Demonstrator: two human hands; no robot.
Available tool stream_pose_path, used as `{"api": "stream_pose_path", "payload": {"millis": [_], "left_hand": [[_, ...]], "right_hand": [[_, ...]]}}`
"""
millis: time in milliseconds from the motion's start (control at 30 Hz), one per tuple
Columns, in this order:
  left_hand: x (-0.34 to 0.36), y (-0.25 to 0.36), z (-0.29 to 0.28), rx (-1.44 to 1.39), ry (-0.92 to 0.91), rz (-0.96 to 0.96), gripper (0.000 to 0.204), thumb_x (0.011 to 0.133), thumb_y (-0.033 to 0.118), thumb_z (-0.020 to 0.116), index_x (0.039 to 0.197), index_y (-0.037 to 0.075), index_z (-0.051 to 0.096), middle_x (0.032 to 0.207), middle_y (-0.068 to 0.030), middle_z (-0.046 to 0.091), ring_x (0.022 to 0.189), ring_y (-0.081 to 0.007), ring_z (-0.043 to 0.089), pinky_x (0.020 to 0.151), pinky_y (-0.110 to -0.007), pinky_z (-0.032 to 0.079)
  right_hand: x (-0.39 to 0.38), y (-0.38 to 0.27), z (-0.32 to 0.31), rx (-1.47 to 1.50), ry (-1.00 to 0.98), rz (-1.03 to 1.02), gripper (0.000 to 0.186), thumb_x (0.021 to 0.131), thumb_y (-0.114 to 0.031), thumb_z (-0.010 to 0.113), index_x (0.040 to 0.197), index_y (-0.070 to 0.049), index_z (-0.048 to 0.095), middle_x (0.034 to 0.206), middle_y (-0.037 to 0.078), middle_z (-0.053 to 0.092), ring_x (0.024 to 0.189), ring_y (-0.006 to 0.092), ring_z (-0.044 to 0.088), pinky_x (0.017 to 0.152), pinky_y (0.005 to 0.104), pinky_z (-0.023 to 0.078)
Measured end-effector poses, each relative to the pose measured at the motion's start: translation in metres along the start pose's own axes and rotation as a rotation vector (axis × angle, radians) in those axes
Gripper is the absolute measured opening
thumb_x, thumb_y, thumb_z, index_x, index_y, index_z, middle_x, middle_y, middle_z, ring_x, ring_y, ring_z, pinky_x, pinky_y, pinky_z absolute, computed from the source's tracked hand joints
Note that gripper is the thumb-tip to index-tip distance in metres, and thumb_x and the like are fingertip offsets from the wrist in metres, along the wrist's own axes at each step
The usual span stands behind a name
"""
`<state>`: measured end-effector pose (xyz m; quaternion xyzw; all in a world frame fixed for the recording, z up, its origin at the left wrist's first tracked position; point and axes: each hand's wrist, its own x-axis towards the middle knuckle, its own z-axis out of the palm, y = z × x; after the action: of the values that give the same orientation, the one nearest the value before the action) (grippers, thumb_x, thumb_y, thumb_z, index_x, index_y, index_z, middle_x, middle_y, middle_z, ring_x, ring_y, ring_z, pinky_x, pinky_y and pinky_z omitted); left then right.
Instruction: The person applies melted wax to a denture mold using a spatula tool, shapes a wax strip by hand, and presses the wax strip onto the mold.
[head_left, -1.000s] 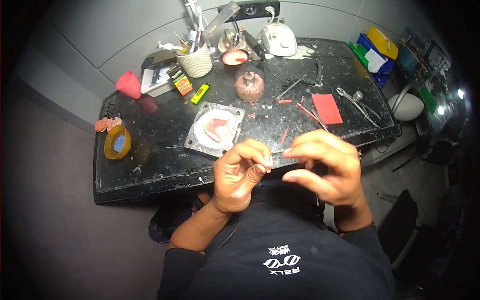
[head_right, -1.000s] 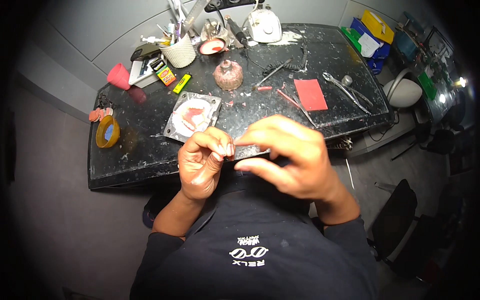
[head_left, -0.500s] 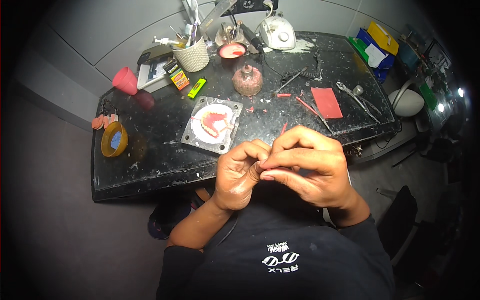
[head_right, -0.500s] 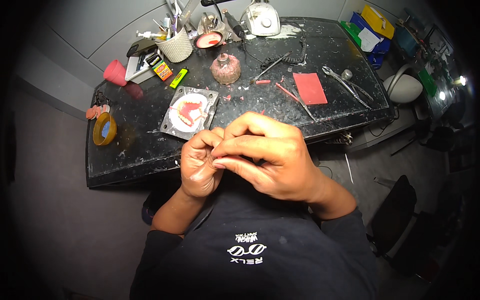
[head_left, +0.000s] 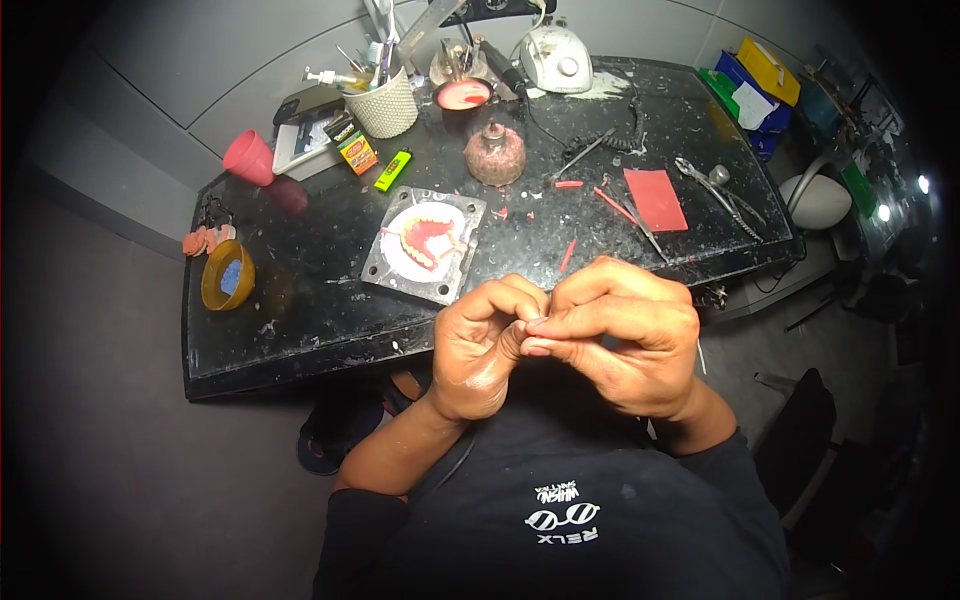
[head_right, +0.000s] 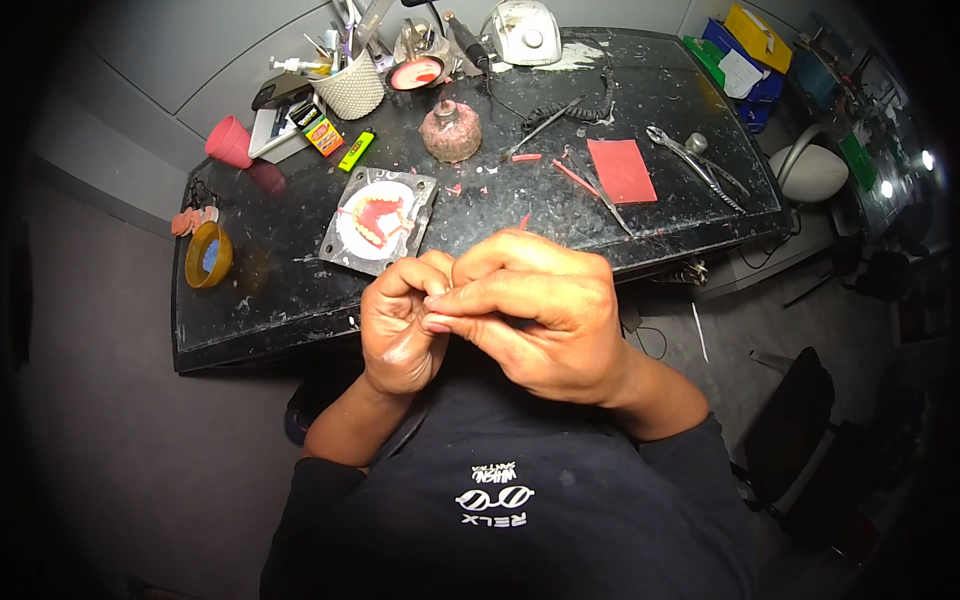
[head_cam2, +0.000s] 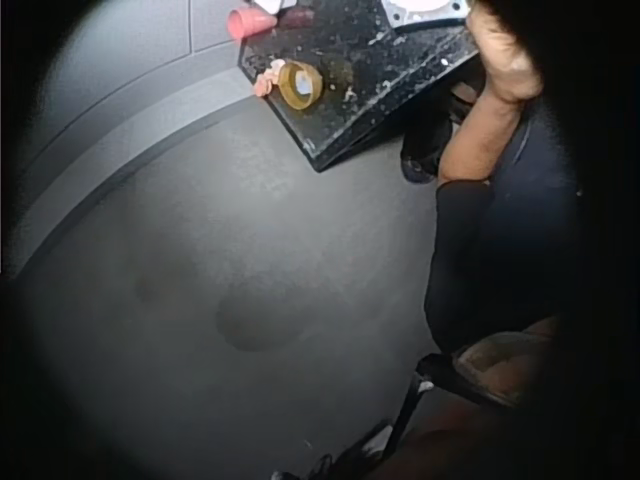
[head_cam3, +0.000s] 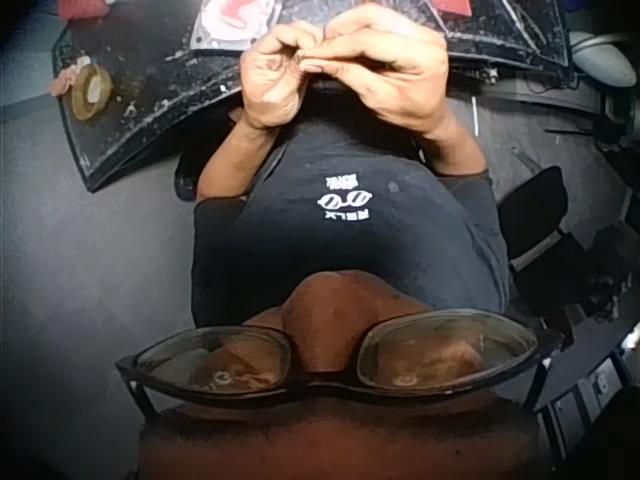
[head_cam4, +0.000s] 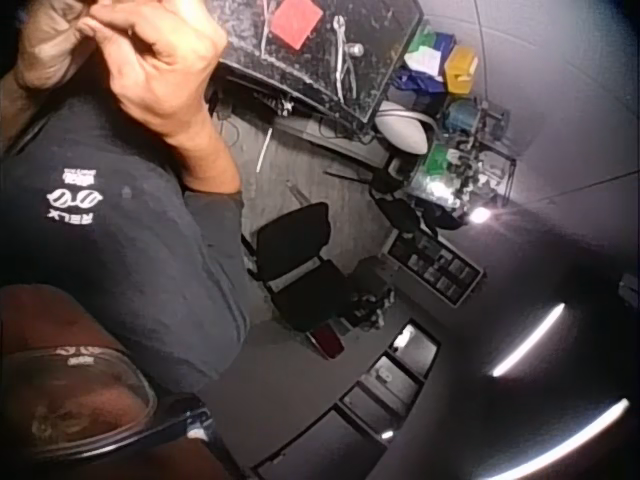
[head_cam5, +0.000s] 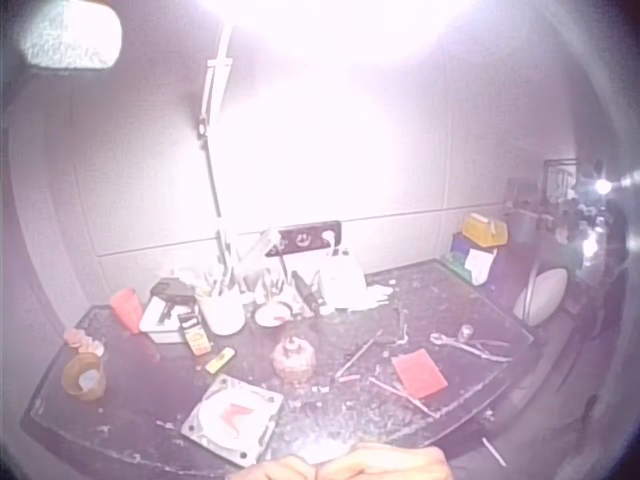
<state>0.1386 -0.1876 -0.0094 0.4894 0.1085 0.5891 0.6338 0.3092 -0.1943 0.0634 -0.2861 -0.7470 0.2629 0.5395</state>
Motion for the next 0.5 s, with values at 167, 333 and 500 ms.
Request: {"api": "stream_pose_path", "payload": {"millis": [167, 333, 500], "left_hand": [[0.0009, -0.0017, 0.0018, 0.017, -0.002, 0.021, 0.012, 0.101, 0.009, 0.069, 0.101, 0.000, 0.062, 0.099, -0.0085, 0.061, 0.090, -0.0123, 0.056, 0.082, -0.026, 0.046], [-0.0008, -0.0015, -0.0012, 0.012, -0.017, 0.017, 0.012, 0.102, 0.010, 0.068, 0.101, 0.000, 0.061, 0.098, -0.0084, 0.062, 0.088, -0.0111, 0.056, 0.081, -0.026, 0.047], [-0.0003, -0.0012, -0.0023, 0.030, -0.058, 0.040, 0.014, 0.102, 0.013, 0.067, 0.102, 0.000, 0.061, 0.098, -0.0093, 0.063, 0.087, -0.0112, 0.057, 0.081, -0.026, 0.047]], "right_hand": [[-0.0028, -0.0004, 0.0009, -0.032, 0.019, -0.032, 0.015, 0.076, 0.005, 0.086, 0.089, 0.002, 0.077, 0.082, 0.010, 0.071, 0.072, 0.0182, 0.069, 0.065, 0.0286, 0.054], [-0.0069, 0.0033, 0.0062, 0.009, 0.040, -0.020, 0.020, 0.078, 0.002, 0.086, 0.095, 0.001, 0.077, 0.087, 0.010, 0.070, 0.073, 0.0159, 0.067, 0.063, 0.0273, 0.052], [-0.0096, 0.0011, 0.0045, 0.033, 0.027, 0.081, 0.026, 0.077, -0.003, 0.090, 0.100, -0.001, 0.078, 0.092, 0.007, 0.069, 0.071, 0.0088, 0.061, 0.060, 0.0237, 0.049]]}}
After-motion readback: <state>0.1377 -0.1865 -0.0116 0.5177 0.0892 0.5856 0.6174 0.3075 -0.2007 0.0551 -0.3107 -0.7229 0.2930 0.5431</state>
